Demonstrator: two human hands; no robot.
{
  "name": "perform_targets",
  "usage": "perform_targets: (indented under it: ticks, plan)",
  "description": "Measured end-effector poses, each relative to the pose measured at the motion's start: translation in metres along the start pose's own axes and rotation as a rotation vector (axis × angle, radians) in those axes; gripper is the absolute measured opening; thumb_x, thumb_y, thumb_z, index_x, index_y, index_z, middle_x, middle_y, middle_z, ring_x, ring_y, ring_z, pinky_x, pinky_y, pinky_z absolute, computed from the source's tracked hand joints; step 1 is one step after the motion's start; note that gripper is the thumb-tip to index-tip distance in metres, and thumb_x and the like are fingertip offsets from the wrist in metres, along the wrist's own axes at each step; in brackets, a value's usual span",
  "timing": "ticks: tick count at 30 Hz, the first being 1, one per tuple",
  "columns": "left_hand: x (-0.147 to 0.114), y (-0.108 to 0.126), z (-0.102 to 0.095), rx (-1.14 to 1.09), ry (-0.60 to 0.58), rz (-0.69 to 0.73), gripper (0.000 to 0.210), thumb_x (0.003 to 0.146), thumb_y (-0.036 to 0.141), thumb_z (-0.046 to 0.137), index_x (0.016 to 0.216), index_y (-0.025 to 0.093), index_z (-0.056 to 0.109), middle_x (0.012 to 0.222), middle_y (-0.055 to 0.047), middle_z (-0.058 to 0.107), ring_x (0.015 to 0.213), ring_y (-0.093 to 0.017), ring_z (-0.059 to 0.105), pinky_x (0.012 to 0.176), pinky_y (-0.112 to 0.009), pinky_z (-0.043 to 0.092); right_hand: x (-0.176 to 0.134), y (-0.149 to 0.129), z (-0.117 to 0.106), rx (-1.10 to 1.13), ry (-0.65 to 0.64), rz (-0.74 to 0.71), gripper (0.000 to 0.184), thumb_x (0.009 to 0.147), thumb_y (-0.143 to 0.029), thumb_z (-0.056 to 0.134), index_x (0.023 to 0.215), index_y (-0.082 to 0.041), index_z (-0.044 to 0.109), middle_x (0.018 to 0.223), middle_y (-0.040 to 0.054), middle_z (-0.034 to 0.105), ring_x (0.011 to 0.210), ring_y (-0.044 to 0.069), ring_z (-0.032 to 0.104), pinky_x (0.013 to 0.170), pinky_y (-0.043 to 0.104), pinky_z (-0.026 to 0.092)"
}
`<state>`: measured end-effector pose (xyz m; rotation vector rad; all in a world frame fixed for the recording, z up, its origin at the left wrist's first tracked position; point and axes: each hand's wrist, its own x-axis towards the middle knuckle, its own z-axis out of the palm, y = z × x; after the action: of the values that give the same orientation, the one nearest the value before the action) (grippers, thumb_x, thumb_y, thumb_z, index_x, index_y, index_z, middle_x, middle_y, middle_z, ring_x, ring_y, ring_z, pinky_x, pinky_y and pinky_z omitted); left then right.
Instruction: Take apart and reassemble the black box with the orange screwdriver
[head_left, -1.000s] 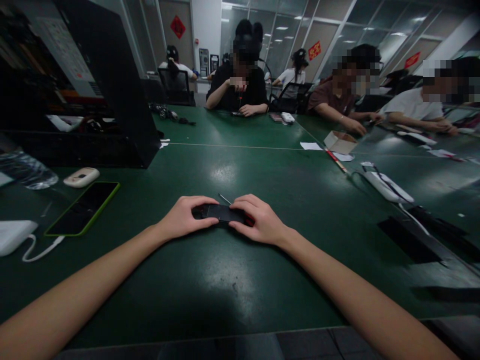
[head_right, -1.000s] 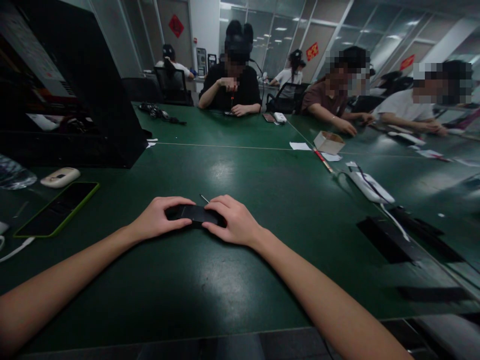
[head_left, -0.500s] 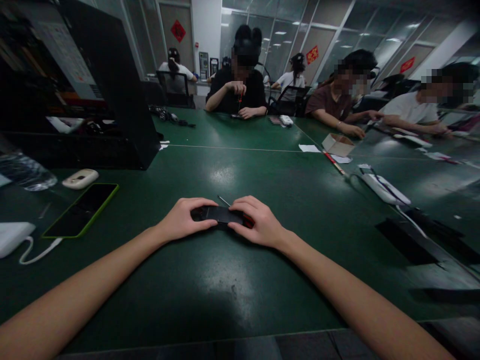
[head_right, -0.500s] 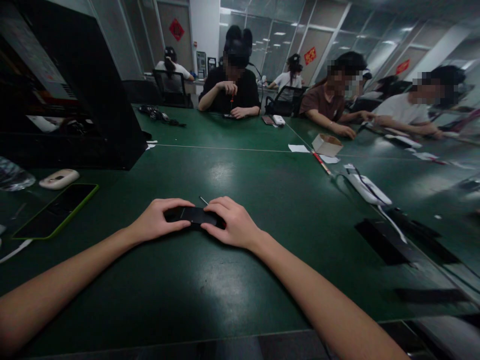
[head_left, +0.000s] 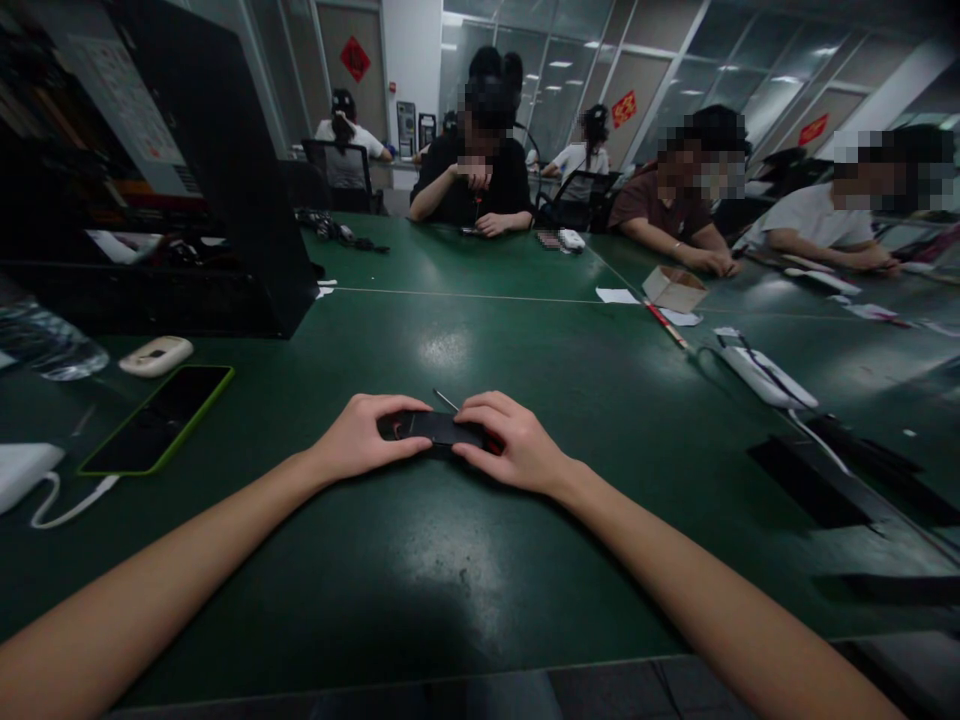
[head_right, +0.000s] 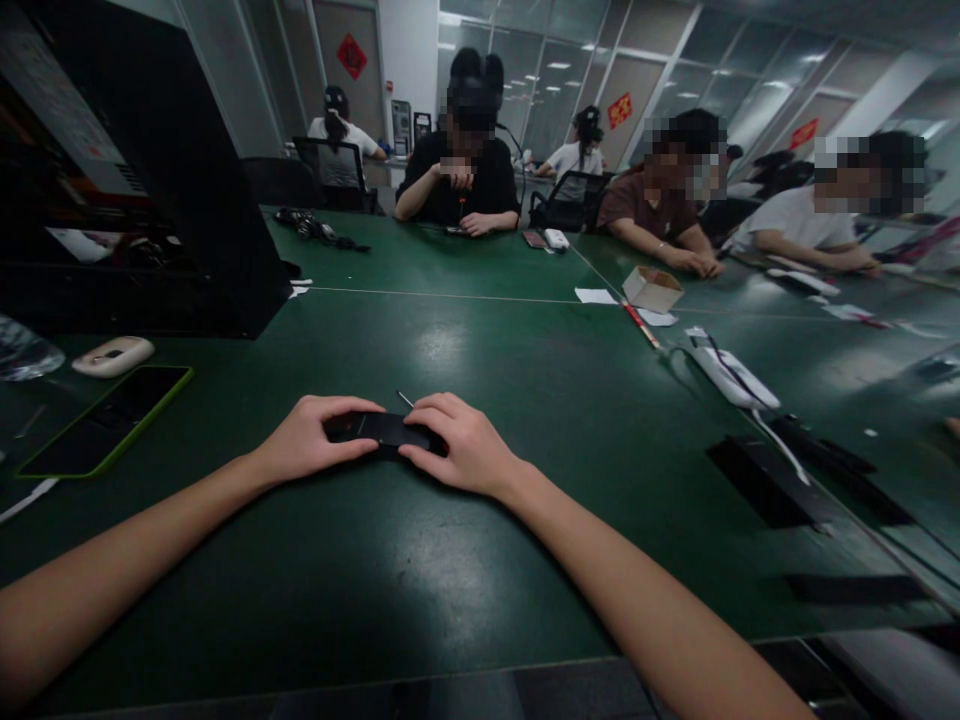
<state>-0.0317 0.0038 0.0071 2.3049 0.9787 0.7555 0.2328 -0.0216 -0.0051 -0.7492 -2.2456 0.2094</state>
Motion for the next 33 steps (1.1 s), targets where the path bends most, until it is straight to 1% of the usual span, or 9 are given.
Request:
perform_targets:
  ticks: [6, 10, 14, 18, 21, 24, 26, 29, 33]
  plan:
    - [0.0001, 0.0006, -0.0004, -0.015, -0.011, -0.02, 0.041, 0.084, 0.046, 0.076, 0.115, 0.019, 0.074, 0.106, -0.007, 0.078, 0.088, -0.023, 0.071, 0.074, -0.031, 0.052, -0.0005, 0.0006, 0.0003, 0.011, -0.008, 0.013, 0.029, 0.094, -0.038, 0.066, 0.115, -0.017, 0.065, 0.114, 0.0125, 0.068, 0.105, 0.022, 0.065, 0.092, 0.039, 0.056]
    - [0.0009, 0.0013, 0.0, -0.028, 0.0, -0.044, 0.04, 0.086, 0.045, 0.073, 0.115, 0.018, 0.075, 0.103, -0.007, 0.078, 0.082, -0.021, 0.07, 0.07, -0.029, 0.051, -0.0005, 0.0007, -0.0001, 0.012, -0.016, 0.021, 0.026, 0.096, -0.035, 0.064, 0.114, -0.016, 0.065, 0.113, 0.0123, 0.069, 0.105, 0.021, 0.065, 0.093, 0.038, 0.056]
    - [0.0021, -0.0004, 0.0007, -0.052, 0.004, -0.067, 0.038, 0.09, 0.044, 0.066, 0.114, 0.016, 0.076, 0.1, -0.007, 0.078, 0.075, -0.02, 0.068, 0.067, -0.029, 0.05, 0.0002, 0.0021, 0.0008, 0.029, 0.027, 0.03, 0.021, 0.098, -0.034, 0.061, 0.11, -0.017, 0.066, 0.106, 0.0101, 0.072, 0.1, 0.019, 0.068, 0.09, 0.035, 0.056]
    - [0.0032, -0.0039, 0.0018, -0.096, 0.008, -0.069, 0.038, 0.095, 0.044, 0.057, 0.112, 0.016, 0.077, 0.102, -0.008, 0.079, 0.084, -0.021, 0.071, 0.074, -0.029, 0.052, 0.0008, 0.0034, 0.002, 0.038, 0.043, 0.082, 0.02, 0.101, -0.032, 0.056, 0.107, -0.017, 0.067, 0.099, 0.0079, 0.074, 0.092, 0.017, 0.07, 0.085, 0.031, 0.057]
    - [0.0041, -0.0058, 0.0027, -0.104, 0.02, -0.079, 0.041, 0.098, 0.045, 0.05, 0.099, 0.015, 0.077, 0.087, -0.006, 0.076, 0.074, -0.019, 0.066, 0.067, -0.028, 0.048, 0.0008, 0.0041, 0.0033, 0.038, 0.061, 0.13, 0.021, 0.102, -0.031, 0.054, 0.104, -0.016, 0.068, 0.095, 0.0071, 0.075, 0.086, 0.016, 0.07, 0.08, 0.029, 0.056]
    - [0.005, -0.0057, 0.0032, -0.096, 0.023, -0.102, 0.046, 0.1, 0.046, 0.047, 0.08, 0.013, 0.072, 0.066, -0.001, 0.061, 0.06, -0.015, 0.053, 0.058, -0.026, 0.041, 0.001, 0.0044, 0.0048, 0.048, 0.101, 0.169, 0.021, 0.102, -0.029, 0.053, 0.1, -0.016, 0.07, 0.092, 0.0064, 0.075, 0.082, 0.015, 0.07, 0.077, 0.027, 0.055]
    - [0.0054, -0.0046, 0.0031, -0.097, 0.024, -0.111, 0.047, 0.1, 0.046, 0.046, 0.074, 0.014, 0.068, 0.062, 0.001, 0.054, 0.058, -0.014, 0.049, 0.056, -0.025, 0.038, 0.0014, 0.0041, 0.0055, 0.064, 0.123, 0.199, 0.02, 0.101, -0.028, 0.054, 0.098, -0.016, 0.07, 0.089, 0.0053, 0.075, 0.078, 0.015, 0.07, 0.075, 0.026, 0.054]
    - [0.0056, -0.0025, 0.0025, -0.102, 0.029, -0.11, 0.044, 0.1, 0.045, 0.047, 0.075, 0.015, 0.068, 0.064, 0.001, 0.055, 0.06, -0.014, 0.05, 0.057, -0.025, 0.039, 0.0023, 0.0036, 0.0063, 0.081, 0.148, 0.23, 0.02, 0.1, -0.028, 0.056, 0.095, -0.016, 0.071, 0.086, 0.0043, 0.074, 0.076, 0.014, 0.069, 0.072, 0.025, 0.053]
    - [0.0059, -0.0014, 0.0025, -0.129, 0.054, -0.115, 0.041, 0.1, 0.045, 0.047, 0.089, 0.015, 0.072, 0.076, -0.002, 0.067, 0.069, -0.017, 0.06, 0.064, -0.027, 0.046, 0.0037, 0.0025, 0.0078, 0.091, 0.189, 0.257, 0.022, 0.1, -0.03, 0.056, 0.094, -0.017, 0.072, 0.086, 0.0043, 0.075, 0.075, 0.014, 0.069, 0.071, 0.026, 0.053]
